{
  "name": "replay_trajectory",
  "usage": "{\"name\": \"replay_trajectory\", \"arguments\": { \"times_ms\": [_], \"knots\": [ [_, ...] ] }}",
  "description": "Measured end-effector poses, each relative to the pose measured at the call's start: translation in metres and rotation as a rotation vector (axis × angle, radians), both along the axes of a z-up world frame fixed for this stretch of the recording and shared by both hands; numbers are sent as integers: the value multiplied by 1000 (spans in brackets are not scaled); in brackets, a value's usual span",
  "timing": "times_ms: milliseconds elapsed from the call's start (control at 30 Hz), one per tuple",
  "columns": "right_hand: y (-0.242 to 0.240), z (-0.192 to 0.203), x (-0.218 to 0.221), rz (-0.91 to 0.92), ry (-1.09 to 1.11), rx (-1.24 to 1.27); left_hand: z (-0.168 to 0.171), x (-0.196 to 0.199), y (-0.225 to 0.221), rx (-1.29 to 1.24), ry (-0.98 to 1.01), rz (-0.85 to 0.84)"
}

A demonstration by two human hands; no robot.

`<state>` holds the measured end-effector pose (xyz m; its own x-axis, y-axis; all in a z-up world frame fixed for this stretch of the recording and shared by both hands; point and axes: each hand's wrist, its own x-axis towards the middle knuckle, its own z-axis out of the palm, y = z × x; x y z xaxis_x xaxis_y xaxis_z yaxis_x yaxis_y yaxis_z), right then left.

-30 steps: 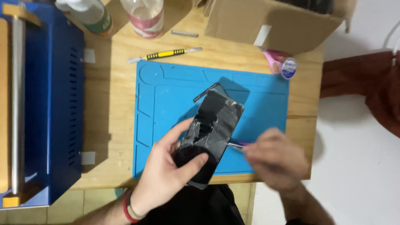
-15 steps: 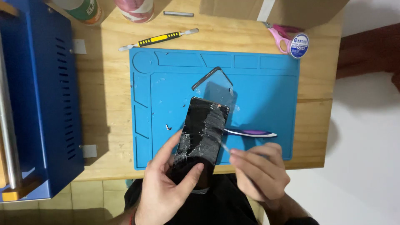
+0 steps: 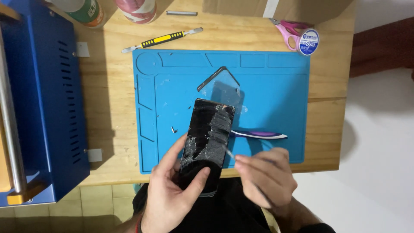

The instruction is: Repairing a mobile phone by cleaning the frame and prying off the broken screen using specialized tools

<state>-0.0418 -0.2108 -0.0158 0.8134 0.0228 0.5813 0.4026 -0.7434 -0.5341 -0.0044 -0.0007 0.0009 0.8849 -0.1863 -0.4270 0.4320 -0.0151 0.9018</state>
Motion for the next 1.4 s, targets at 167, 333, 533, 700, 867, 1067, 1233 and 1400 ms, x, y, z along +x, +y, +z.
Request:
{"name": "replay_trajectory", "arguments": {
  "times_ms": [167,333,533,700,867,1067,1233,1400],
  "knots": [
    [-13,-21,1,-74,-31,264,-5,1,4,-41,9,-2],
    [-35,-19,7,-85,26,482,-5,0,6,-112,-4,-15],
    [-44,-1,14,-193,275,774,-5,-6,7,-172,-57,-74],
    [-52,30,42,74,295,866,4,0,12,-116,-119,-151],
    [-62,77,96,426,706,207,12,5,13,-116,-181,-226],
    [-46,73,123,418,727,58,15,7,11,-161,-187,-290],
    [-44,81,136,367,833,177,15,10,16,-159,-174,-249],
    [-43,70,138,474,830,197,19,11,17,-179,-163,-287]
  ]
}}
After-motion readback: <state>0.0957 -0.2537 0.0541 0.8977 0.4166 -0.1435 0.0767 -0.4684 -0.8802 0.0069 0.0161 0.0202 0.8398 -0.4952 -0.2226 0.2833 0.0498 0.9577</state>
